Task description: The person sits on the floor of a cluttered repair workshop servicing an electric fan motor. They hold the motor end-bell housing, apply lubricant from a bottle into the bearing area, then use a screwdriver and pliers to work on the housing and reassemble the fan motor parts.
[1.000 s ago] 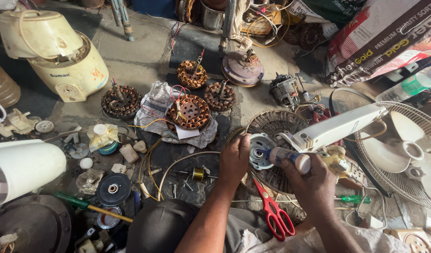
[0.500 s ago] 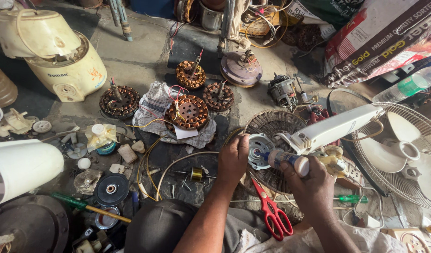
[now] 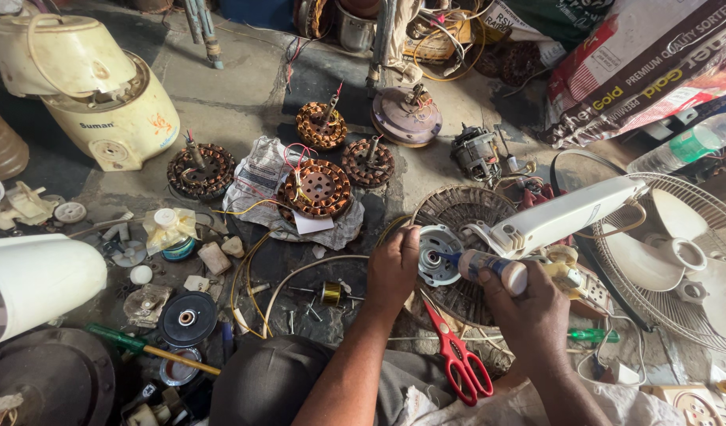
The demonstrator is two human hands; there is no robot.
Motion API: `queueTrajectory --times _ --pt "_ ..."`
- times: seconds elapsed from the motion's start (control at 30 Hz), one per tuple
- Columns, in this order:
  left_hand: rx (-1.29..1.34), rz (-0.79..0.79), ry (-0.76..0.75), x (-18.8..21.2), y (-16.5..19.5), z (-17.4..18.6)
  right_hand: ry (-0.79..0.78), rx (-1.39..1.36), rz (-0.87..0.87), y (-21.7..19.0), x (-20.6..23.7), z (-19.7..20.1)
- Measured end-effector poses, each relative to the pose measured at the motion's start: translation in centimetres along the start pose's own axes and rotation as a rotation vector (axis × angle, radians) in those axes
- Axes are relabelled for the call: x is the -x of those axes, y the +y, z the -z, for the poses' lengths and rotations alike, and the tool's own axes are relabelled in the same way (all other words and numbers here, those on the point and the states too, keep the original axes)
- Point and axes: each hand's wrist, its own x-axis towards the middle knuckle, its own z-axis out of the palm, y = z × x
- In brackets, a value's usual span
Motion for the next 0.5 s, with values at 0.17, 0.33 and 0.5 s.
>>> queueTrajectory --times 0.17,0.33,0.5 --pt "-0.005 -0.044 0.021 -0.04 0.09 0.07 0.003 0.017 0.008 -0.11 -0.02 0.05" --pt "0.006 -0.033 0.021 -0.07 0.24 0.02 0.002 -0.027 0.005 -0.16 -0.14 -0.08" --pt "0.012 -0.058 0.027 0.05 0.22 0.03 0.016 -0.027 0.051 -0.44 -0.09 -0.24"
